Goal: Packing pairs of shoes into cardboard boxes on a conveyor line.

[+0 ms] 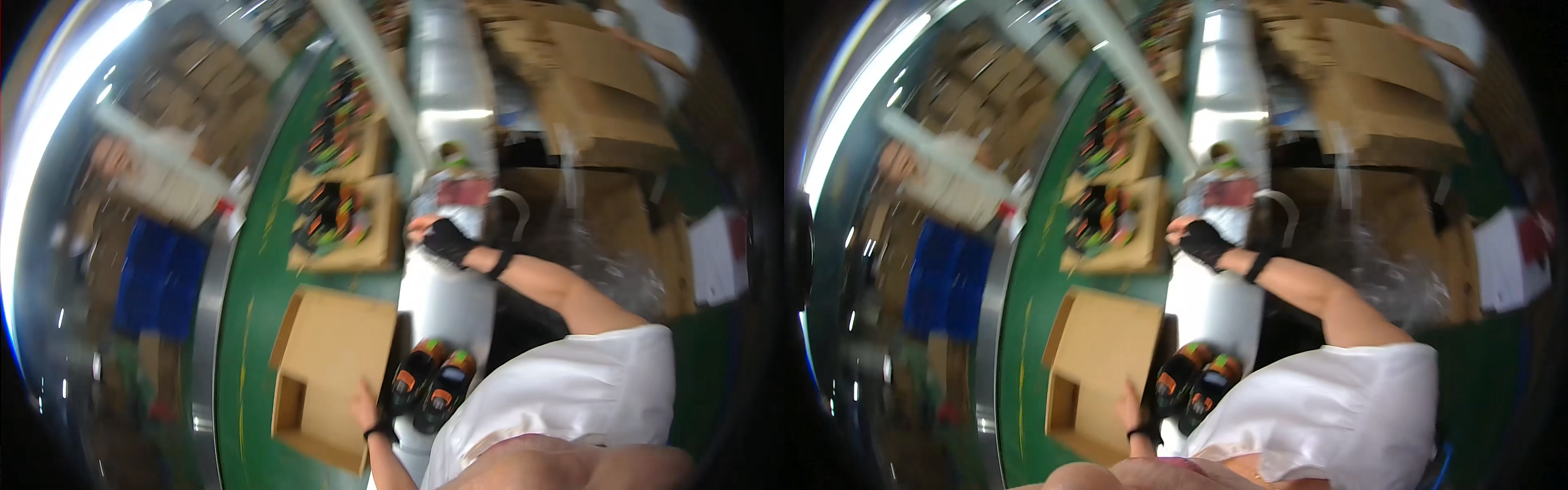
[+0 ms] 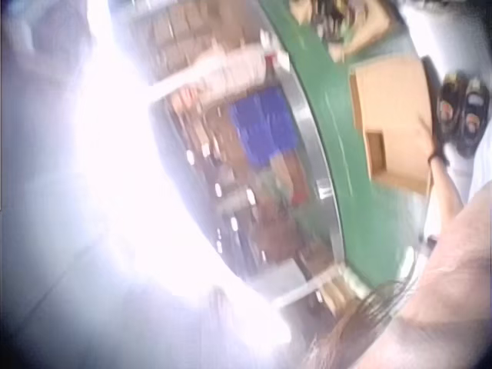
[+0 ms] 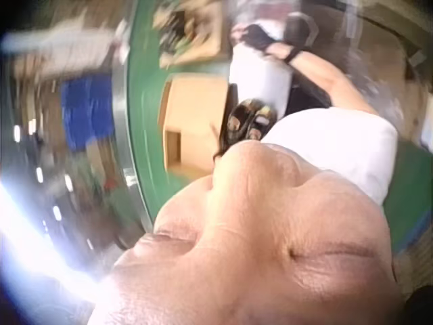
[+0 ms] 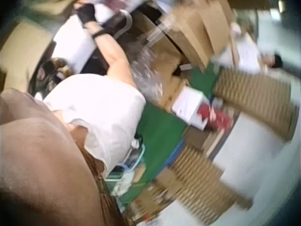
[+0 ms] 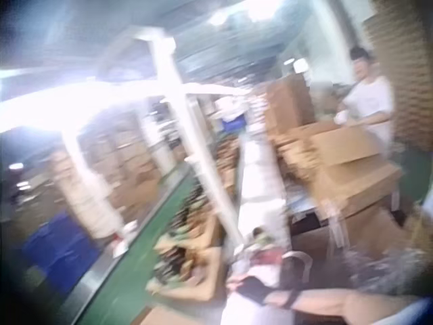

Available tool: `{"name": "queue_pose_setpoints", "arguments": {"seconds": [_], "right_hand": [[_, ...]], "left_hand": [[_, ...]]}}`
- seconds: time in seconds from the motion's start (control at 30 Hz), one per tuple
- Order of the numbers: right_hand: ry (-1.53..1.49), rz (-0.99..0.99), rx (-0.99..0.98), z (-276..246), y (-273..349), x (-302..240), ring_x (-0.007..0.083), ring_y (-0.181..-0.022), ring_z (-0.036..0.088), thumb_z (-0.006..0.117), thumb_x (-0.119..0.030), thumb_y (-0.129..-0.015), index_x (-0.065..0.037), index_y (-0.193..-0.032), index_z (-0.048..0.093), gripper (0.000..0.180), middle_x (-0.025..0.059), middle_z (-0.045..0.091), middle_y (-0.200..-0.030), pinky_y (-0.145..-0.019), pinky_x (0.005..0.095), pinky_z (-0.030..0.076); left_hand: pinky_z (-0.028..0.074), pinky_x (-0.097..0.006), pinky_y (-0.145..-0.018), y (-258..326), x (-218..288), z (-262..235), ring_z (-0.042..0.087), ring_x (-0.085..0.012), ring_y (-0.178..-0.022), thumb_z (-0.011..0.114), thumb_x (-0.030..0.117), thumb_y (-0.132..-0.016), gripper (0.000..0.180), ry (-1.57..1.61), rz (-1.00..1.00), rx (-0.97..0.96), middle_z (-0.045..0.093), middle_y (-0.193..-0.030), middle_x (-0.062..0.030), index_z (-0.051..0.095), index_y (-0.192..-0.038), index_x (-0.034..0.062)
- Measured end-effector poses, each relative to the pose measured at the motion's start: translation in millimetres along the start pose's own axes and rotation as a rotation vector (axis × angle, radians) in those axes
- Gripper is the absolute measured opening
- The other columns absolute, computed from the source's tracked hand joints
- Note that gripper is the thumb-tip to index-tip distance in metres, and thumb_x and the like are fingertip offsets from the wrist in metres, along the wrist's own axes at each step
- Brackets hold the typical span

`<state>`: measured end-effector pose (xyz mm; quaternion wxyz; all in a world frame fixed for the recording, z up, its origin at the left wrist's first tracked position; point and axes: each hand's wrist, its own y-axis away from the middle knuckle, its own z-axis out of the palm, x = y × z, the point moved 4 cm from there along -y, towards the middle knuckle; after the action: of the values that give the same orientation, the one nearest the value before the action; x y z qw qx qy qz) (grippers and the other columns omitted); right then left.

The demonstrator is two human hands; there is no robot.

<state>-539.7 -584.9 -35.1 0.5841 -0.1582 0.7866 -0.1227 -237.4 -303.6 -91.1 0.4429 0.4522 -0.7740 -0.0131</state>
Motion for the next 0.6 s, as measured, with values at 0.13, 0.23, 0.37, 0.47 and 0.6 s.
{"name": "queue_pose_setpoints", "arguments": {"seconds": [0.13, 0.23, 0.37, 0.47, 0.6], "right_hand": [[-0.119, -0.092, -0.290, 60.4, 52.5, -116.4, 0.0175, -0.077, 0.054, 0.055, -0.006, -0.066, -0.006, -0.099, 0.052, 0.033, 0.0070, 0.055, -0.082, -0.067, 0.0281, 0.043], [-0.207, -0.266, -0.438, 135.9, 97.3, -171.2, 0.0235, -0.085, 0.053, 0.042, 0.002, -0.065, -0.006, -0.098, 0.053, 0.035, 0.0111, 0.055, -0.089, -0.074, 0.0302, 0.041], [-0.196, -0.214, -0.656, 221.9, 148.4, -216.9, 0.0304, -0.094, 0.049, 0.046, -0.003, -0.066, -0.004, -0.105, 0.048, 0.039, 0.0183, 0.051, -0.099, -0.079, 0.0362, 0.040], [0.099, -0.405, -0.786, 278.0, 192.3, -215.1, 0.0371, -0.101, 0.044, 0.057, -0.018, -0.066, -0.005, -0.117, 0.038, 0.056, 0.0257, 0.046, -0.104, -0.084, 0.0423, 0.037], [0.335, -0.490, -1.232, 326.7, 264.7, -178.6, 0.0328, -0.087, 0.054, 0.060, -0.027, -0.064, -0.007, -0.105, 0.051, 0.047, 0.0209, 0.056, -0.091, -0.077, 0.0390, 0.043]], "left_hand": [[0.041, -0.040, -0.065, -34.0, -40.8, -12.2, 0.053, -0.0246, -0.068, 0.047, 0.056, -0.073, 0.069, -0.021, 0.105, -0.053, 0.055, -0.068, -0.0189, 0.055, -0.079, -0.0119], [0.043, -0.036, -0.066, -17.1, -50.6, -52.0, 0.054, -0.0209, -0.072, 0.052, 0.044, -0.077, 0.059, 0.104, 0.201, 0.141, 0.057, -0.077, -0.0164, 0.051, -0.095, -0.0116], [0.044, -0.025, -0.059, 40.8, -78.9, -126.3, 0.055, -0.0139, -0.069, 0.054, 0.024, -0.081, 0.039, 0.503, 0.411, 0.231, 0.055, -0.080, -0.0089, 0.049, -0.103, -0.0079], [0.044, -0.020, -0.051, 71.3, -149.6, -201.0, 0.053, -0.0112, -0.057, 0.053, 0.019, -0.082, 0.029, 0.627, 0.407, 0.415, 0.052, -0.069, -0.0032, 0.052, -0.099, -0.0046], [0.039, -0.020, -0.043, 120.7, -289.4, -298.2, 0.046, -0.0070, -0.050, 0.049, 0.019, -0.083, 0.022, 0.494, 0.076, 0.741, 0.048, -0.061, -0.0002, 0.056, -0.089, 0.0000]]}}
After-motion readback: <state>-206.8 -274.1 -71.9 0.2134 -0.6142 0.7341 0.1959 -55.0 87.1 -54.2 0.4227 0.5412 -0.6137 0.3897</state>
